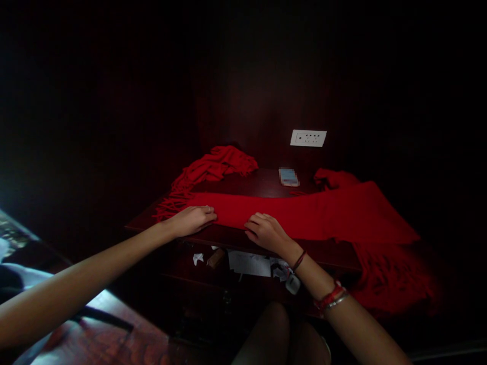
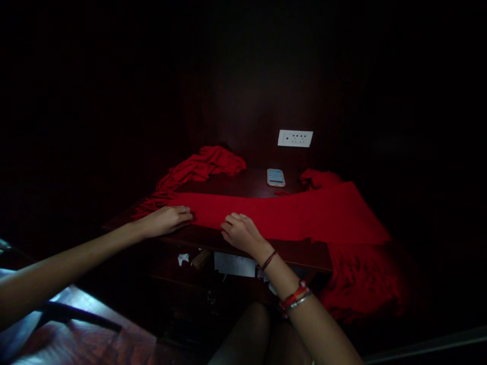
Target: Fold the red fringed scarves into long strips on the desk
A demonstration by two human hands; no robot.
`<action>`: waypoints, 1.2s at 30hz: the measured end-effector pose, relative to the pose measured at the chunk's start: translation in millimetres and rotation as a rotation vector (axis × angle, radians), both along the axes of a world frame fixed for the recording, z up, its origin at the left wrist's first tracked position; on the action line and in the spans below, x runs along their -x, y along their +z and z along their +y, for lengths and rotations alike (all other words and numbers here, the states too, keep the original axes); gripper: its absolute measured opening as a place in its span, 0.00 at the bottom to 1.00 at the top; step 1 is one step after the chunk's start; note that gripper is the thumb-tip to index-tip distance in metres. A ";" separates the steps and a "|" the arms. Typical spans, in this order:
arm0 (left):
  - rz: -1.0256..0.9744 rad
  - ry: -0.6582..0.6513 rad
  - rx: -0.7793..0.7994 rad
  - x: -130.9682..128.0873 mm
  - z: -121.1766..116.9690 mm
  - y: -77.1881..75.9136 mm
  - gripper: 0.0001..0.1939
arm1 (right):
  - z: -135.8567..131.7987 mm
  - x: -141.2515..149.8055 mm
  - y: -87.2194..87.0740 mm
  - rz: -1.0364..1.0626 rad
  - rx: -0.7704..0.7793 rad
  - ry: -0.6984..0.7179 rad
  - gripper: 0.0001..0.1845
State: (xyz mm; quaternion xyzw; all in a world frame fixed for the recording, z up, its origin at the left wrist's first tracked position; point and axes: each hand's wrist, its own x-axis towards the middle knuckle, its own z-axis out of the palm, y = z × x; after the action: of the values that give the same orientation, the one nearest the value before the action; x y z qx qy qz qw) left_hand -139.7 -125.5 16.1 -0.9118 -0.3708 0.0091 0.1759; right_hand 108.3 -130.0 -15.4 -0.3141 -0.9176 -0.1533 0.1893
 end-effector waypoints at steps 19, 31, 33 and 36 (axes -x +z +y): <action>-0.106 -0.048 0.355 18.2 -0.3 4.1 0.12 | 3.3 -3.4 -6.0 -0.044 -0.043 0.002 0.09; -0.429 0.211 0.385 -6.8 43.2 -1.5 0.25 | -5.8 -10.6 -0.9 0.130 0.201 0.182 0.10; -0.376 0.375 0.288 -12.7 45.5 -20.5 0.31 | -5.4 -10.7 -0.2 0.148 0.220 0.159 0.11; -0.281 0.503 0.334 -15.2 45.7 -38.6 0.34 | -0.4 -10.5 1.4 0.208 0.215 0.030 0.15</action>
State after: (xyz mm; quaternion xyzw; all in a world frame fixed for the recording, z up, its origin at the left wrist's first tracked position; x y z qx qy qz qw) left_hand -124.5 -79.9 -22.4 -0.8003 -0.5983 -0.0129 -0.0364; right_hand 118.9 -130.4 -14.0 -0.3331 -0.9087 -0.0180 0.2509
